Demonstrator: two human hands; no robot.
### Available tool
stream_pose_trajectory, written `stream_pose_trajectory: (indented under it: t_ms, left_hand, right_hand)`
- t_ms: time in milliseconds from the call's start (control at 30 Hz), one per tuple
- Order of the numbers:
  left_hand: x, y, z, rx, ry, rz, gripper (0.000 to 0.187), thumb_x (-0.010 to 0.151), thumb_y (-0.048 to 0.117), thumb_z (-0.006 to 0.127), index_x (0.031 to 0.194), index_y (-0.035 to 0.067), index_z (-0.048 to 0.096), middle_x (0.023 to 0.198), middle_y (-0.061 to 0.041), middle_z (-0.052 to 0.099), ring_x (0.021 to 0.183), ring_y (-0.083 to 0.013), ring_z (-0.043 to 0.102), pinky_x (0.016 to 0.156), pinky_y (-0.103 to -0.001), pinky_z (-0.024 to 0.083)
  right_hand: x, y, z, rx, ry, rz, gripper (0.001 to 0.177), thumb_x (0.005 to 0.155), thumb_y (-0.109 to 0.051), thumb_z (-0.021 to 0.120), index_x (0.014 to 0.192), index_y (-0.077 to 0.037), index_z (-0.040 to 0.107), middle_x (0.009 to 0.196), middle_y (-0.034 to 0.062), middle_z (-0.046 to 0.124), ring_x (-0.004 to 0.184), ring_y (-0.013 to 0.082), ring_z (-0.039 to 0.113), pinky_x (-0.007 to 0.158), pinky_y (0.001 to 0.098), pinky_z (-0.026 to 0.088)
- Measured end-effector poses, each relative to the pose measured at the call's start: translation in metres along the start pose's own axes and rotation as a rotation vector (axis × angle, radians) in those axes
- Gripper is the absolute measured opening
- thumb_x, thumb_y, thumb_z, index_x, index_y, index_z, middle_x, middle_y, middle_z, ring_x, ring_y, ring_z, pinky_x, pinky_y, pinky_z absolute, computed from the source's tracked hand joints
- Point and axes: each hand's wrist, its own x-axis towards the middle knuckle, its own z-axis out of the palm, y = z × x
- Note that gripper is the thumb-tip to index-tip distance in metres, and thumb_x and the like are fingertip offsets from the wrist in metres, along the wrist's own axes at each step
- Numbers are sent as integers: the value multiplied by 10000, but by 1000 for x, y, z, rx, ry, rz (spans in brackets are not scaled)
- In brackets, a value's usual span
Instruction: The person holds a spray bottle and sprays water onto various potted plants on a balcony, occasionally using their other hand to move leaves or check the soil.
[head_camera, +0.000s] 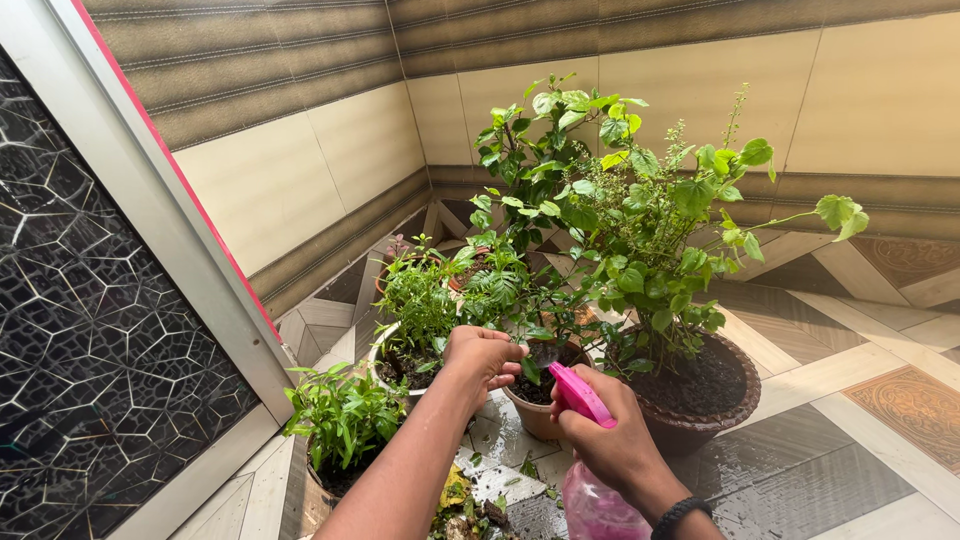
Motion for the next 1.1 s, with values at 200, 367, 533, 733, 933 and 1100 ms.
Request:
stream_pose_trajectory:
  t_ms: [200, 367, 533, 733, 933, 1100]
  left_hand:
    - [-5, -25, -30, -36, -117, 100, 330, 761, 55, 834, 1032, 56, 645, 873, -59, 728, 710, -155, 703, 605, -294, 557]
    - [-18, -56, -79, -60, -162, 273, 284, 785, 75, 798, 1038, 34, 677, 877, -51, 722, 773, -137, 694, 649, -303, 554]
    - [-45, -90, -140, 283, 49, 542, 232, 777, 94, 793, 993, 44, 726, 911, -35, 775, 835, -140, 746, 757, -291, 597]
    - [-69, -121, -185, 556, 475, 799, 330, 733, 30, 786, 1051, 58, 702, 1093, -137, 690, 1063, -337, 647, 926, -438, 512]
    - [-68, -153, -204, 595, 564, 836, 378, 739, -6, 774, 1102, 66, 699, 1269, -163, 581, 1188, -371, 571, 1003, -462, 468]
    - [-62, -153, -207, 581, 525, 884, 418, 775, 4, 758, 1176, 26, 642, 1283, -174, 567, 1224, -374, 568, 1024, -463, 467]
  right_hand:
    - [-6, -3, 11, 35, -128, -138, 298, 708, -15, 568, 990, 0, 663, 922, 66, 678, 774, 127, 698, 695, 309, 654]
    - [-9, 2, 45, 98, -246, -140, 341, 732, 31, 568, 1062, 20, 654, 996, 83, 703, 905, 137, 710, 787, 353, 621]
    - [-2, 10, 92, 156, -359, -141, 321, 758, 37, 589, 1072, 41, 651, 1027, 92, 694, 962, 149, 706, 837, 368, 618]
    - [6, 26, 163, 237, -434, -48, 325, 763, 24, 609, 1084, 46, 654, 1045, 99, 687, 947, 173, 713, 828, 356, 655]
    - [5, 40, 204, 258, -466, -21, 328, 761, 17, 599, 1084, 40, 652, 1038, 95, 688, 932, 152, 713, 811, 350, 665]
    - [3, 37, 214, 234, -398, -75, 275, 766, -17, 583, 1035, 12, 629, 1006, 57, 693, 931, 111, 710, 834, 302, 652]
